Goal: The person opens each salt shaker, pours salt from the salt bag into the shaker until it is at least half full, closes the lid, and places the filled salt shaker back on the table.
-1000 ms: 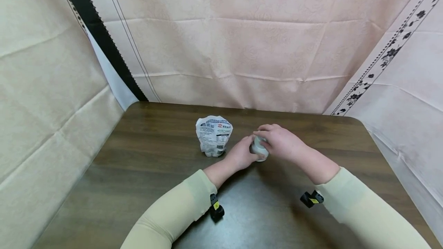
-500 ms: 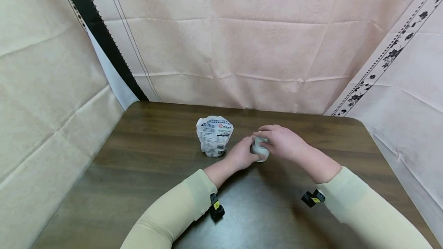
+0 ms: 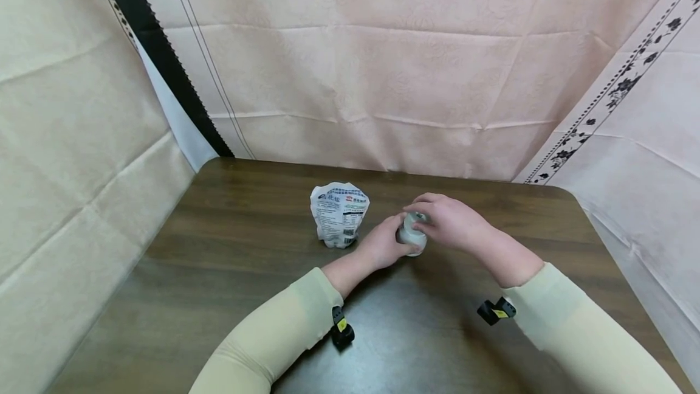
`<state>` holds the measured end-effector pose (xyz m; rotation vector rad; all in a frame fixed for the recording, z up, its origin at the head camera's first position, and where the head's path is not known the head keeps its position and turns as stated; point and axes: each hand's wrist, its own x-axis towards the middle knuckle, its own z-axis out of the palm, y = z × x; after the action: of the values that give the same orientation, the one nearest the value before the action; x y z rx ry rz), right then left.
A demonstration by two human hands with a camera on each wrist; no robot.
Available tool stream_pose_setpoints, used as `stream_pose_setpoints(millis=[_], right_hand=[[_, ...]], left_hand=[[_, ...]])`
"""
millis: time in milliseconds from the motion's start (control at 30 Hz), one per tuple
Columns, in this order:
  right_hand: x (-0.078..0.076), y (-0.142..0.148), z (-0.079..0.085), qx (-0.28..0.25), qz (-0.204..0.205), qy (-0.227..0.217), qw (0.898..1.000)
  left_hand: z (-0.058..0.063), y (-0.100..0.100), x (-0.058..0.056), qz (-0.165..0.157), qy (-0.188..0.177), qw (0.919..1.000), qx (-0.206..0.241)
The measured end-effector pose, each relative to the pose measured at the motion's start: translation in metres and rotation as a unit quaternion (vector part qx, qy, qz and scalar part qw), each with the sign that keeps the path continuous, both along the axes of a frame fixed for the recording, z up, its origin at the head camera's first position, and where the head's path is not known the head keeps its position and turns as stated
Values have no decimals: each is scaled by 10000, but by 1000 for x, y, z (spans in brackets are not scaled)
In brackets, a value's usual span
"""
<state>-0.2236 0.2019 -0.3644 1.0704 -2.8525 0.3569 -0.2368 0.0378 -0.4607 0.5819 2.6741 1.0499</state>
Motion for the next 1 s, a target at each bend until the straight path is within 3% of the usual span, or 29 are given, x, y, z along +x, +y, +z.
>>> stream_pose_setpoints(millis=[400, 700, 900, 1000], right_hand=[[2, -10, -3, 79, -1168, -96, 9931], [0, -20, -4, 162, -1954, -310, 9801], [-1, -14, -2, 125, -1988, -648, 9778], [-1, -7, 1, -29, -1457, -630, 9873]], left_hand=[[2, 0, 2, -89, 172, 9998, 48], [5, 0, 4, 33, -105, 9998, 174], [3, 0, 3, 56, -44, 9999, 94], [3, -1, 3, 24, 14, 10000, 39]])
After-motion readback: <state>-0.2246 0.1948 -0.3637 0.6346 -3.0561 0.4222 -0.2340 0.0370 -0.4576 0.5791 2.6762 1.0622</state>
